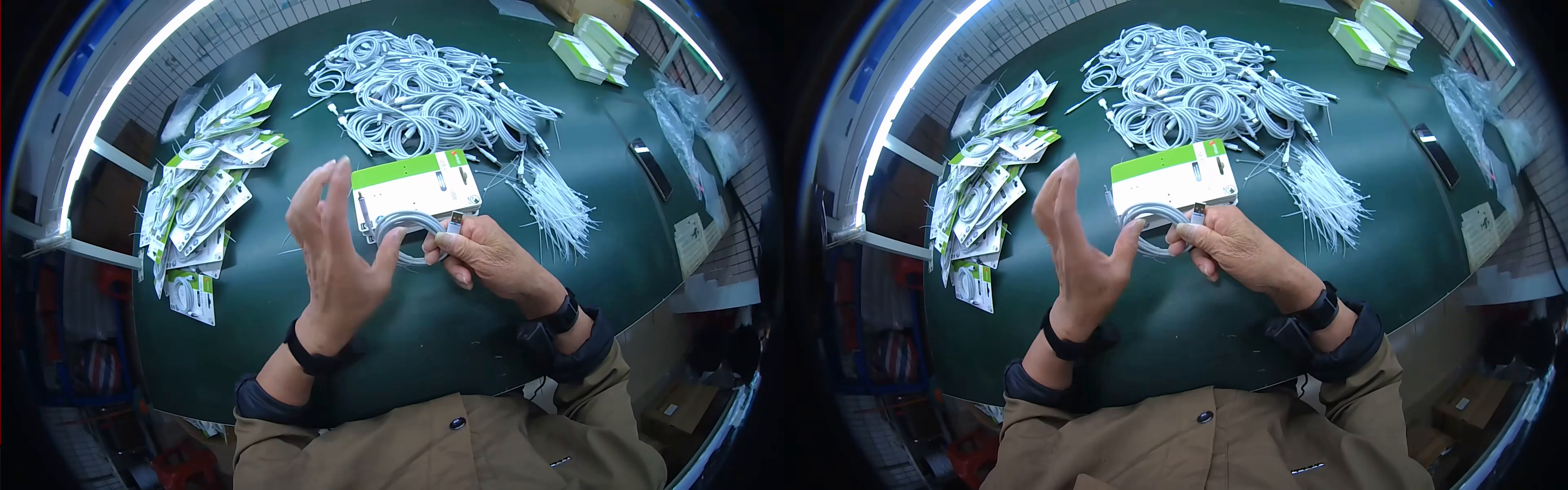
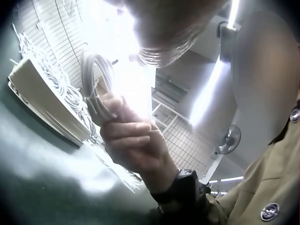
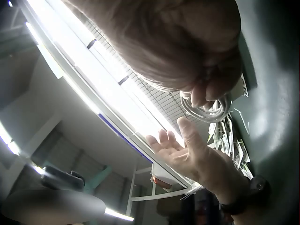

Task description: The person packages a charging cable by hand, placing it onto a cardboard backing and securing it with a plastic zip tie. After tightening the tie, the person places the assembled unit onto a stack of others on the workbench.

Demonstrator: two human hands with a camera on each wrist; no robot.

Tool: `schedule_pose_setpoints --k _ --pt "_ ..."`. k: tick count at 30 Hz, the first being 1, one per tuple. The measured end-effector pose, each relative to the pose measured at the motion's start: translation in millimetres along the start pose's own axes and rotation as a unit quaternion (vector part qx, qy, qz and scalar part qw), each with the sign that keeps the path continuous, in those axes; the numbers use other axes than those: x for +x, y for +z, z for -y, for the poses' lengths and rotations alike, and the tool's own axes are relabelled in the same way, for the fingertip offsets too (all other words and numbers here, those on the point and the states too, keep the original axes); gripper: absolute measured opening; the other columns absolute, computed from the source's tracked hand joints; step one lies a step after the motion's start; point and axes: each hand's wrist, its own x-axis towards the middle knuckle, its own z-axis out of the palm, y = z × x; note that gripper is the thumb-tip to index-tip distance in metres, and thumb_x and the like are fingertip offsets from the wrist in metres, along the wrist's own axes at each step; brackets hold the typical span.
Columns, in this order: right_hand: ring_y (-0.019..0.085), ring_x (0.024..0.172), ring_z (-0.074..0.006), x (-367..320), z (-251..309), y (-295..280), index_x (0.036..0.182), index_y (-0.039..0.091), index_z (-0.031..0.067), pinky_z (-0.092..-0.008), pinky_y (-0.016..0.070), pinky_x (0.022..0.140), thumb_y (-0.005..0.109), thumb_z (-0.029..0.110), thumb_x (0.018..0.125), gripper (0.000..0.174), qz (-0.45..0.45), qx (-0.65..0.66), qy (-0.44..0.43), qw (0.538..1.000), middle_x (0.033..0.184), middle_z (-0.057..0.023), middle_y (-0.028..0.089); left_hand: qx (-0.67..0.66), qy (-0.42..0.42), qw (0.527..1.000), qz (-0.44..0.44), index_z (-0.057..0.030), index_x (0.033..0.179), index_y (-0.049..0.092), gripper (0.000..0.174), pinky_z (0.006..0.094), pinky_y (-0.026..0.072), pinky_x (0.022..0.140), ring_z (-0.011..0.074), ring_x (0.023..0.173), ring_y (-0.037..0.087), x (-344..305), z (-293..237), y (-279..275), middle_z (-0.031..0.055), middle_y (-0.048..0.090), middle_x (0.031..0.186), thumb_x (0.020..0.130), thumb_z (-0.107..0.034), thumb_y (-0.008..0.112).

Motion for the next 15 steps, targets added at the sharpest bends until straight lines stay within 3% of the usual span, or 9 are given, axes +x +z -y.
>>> schedule_pose_setpoints --k 1,3,6,10,12,15 --pt "0.052 0.054 -0.0036 0 0 -2 0.105 0.07 -0.0009 -0.0211 0.0428 0.052 0.052 0.029 0.112 0.036 0.0 0.006 0.001 1.0 0.068 0.0015 0.059 0.013 0.035 0.999 -0.008 -0.0011 0.155 0.039 0.089 0.0394 0.0566 0.088 0.0358 0.106 0.067 -1 -4 -4 0.0199 0.062 0.125 0.079 -0.003 0.084" --pt "0.051 0.055 -0.0038 -1 3 -2 0.104 0.07 -0.0008 -0.0213 0.0419 0.052 0.053 0.032 0.112 0.038 0.003 0.042 0.007 0.999 0.068 0.002 0.059 -0.131 0.079 0.987 0.039 -0.002 0.154 0.042 0.085 0.0406 0.0567 0.09 0.0372 0.107 0.067 -13 -15 -6 0.0204 0.061 0.127 0.08 -0.004 0.084" --pt "0.048 0.055 -0.0036 0 -1 -6 0.103 0.069 -0.0005 -0.0215 0.0399 0.051 0.054 0.034 0.112 0.039 0.019 0.123 0.016 0.992 0.068 0.0031 0.057 -0.195 0.012 0.97 0.143 -0.0022 0.151 0.048 0.078 0.0413 0.0571 0.089 0.035 0.105 0.067 -26 -37 8 0.0204 0.063 0.123 0.081 -0.005 0.083" --pt "0.046 0.057 -0.0026 0 1 -6 0.102 0.068 0.0001 -0.021 0.0371 0.05 0.057 0.035 0.111 0.037 0.017 0.204 0.056 0.977 0.075 0.0033 0.058 -0.206 -0.04 0.964 0.165 -0.0032 0.148 0.053 0.074 0.0407 0.0575 0.083 0.0322 0.097 0.068 -27 -39 22 0.0153 0.068 0.111 0.08 -0.005 0.083" --pt "0.046 0.058 -0.002 0 1 -7 0.112 0.067 -0.0017 -0.0201 0.0365 0.05 0.06 0.032 0.11 0.034 0.023 0.248 0.054 0.967 0.081 0.0021 0.06 -0.21 -0.054 0.956 0.199 -0.0046 0.147 0.055 0.073 0.0404 0.0572 0.08 0.0309 0.093 0.067 -28 -38 22 0.0128 0.07 0.106 0.08 -0.003 0.083" --pt "0.048 0.06 -0.0023 -3 9 -5 0.13 0.06 -0.004 -0.0194 0.0384 0.051 0.064 0.026 0.107 0.038 0.025 0.242 0.01 0.97 0.091 -0.0013 0.064 -0.207 0.011 0.966 0.157 -0.0058 0.147 0.057 0.07 0.0399 0.0556 0.076 0.0293 0.086 0.066 -26 -25 21 0.0099 0.071 0.101 0.081 -0.001 0.082"
